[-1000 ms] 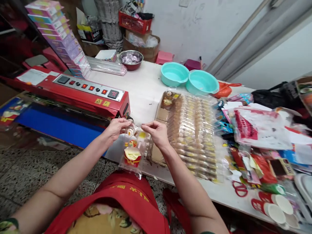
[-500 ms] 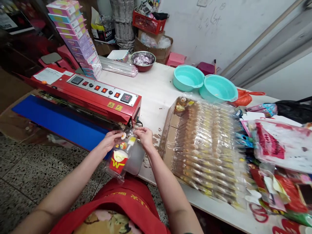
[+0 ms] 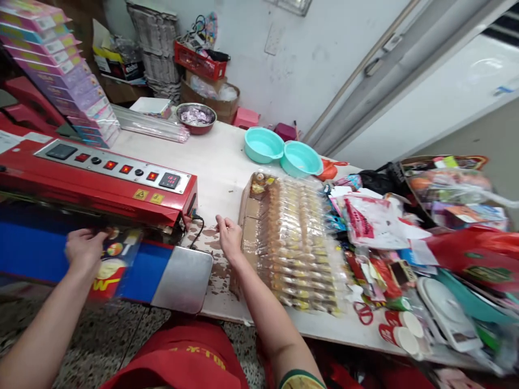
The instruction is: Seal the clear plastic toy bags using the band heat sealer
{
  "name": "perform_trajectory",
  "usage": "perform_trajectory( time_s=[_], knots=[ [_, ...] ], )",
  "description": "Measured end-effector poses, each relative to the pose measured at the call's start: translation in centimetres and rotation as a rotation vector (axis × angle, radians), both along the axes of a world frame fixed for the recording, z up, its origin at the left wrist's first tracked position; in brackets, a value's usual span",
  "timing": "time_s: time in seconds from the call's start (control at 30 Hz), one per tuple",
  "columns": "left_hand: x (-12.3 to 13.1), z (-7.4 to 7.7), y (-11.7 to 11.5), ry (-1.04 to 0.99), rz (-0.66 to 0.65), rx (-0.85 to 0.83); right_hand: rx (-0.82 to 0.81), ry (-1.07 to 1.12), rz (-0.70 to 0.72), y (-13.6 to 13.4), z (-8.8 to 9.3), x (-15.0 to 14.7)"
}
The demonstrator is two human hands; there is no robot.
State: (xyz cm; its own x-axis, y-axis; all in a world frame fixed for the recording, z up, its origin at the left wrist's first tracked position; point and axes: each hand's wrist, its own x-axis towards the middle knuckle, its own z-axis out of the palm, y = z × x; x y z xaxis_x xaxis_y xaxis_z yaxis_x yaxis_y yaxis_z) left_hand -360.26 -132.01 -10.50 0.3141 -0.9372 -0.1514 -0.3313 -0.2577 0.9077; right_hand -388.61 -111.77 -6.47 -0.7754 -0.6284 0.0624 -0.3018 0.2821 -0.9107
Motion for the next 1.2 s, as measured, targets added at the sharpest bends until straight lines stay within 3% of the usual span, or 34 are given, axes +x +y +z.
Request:
perform_trajectory(
  time_s=[0.1, 0.2, 0.27, 0.37, 0.47, 0.63, 0.73, 0.83, 0.9, 0.97, 1.1, 1.2],
  knots=[
    [1.0, -0.3, 0.9, -0.398, 0.023, -0.364, -0.005, 0.218, -0.015, 2.4, 1.8, -5.0],
    [-0.1, 0.1, 4.9, -0.414, -0.164, -0.654, 0.052, 0.48, -0.043, 3.9, 3.2, -10.8],
    [-1.5, 0.3, 8.3, -0.392, -0.327, -0.739, 0.137, 0.627, -0.096, 4.0, 4.1, -15.3],
    [-3.3, 0.1, 12.5, -0.377, -0.467, -0.642, 0.297, 0.764, -0.147, 2.5, 5.2, -22.1],
    [-3.4, -1.0, 14.9, -0.351, -0.578, -0.475, 0.458, 0.823, -0.136, -0.1, 5.3, -27.7],
    [-0.4, -2.6, 17.4, -0.402, -0.652, -0.184, 0.644, 0.868, -0.029, -3.6, 3.7, -32.1],
    [0.8, -2.7, 19.0, -0.422, -0.627, -0.062, 0.551, 0.884, 0.061, -3.8, 3.9, -32.3],
    [0.0, -1.6, 20.0, -0.404, -0.622, -0.166, 0.257, 0.918, 0.204, -2.6, 6.5, -30.7],
    [-2.0, 0.2, 19.8, -0.358, -0.652, -0.324, 0.059, 0.941, 0.31, -1.2, 9.5, -28.6],
    [-5.2, 3.4, 18.9, -0.296, -0.71, -0.488, -0.066, 0.968, 0.418, 0.5, 13.1, -25.7],
    [-13.3, 12.8, 15.8, -0.164, -0.859, -0.873, -0.149, 0.981, 0.63, 3.8, 19.5, -18.5],
    [-18.1, 19.3, 13.6, -0.185, -1.097, -1.015, -0.17, 0.873, 0.8, 5.1, 21.2, -13.7]
  ],
)
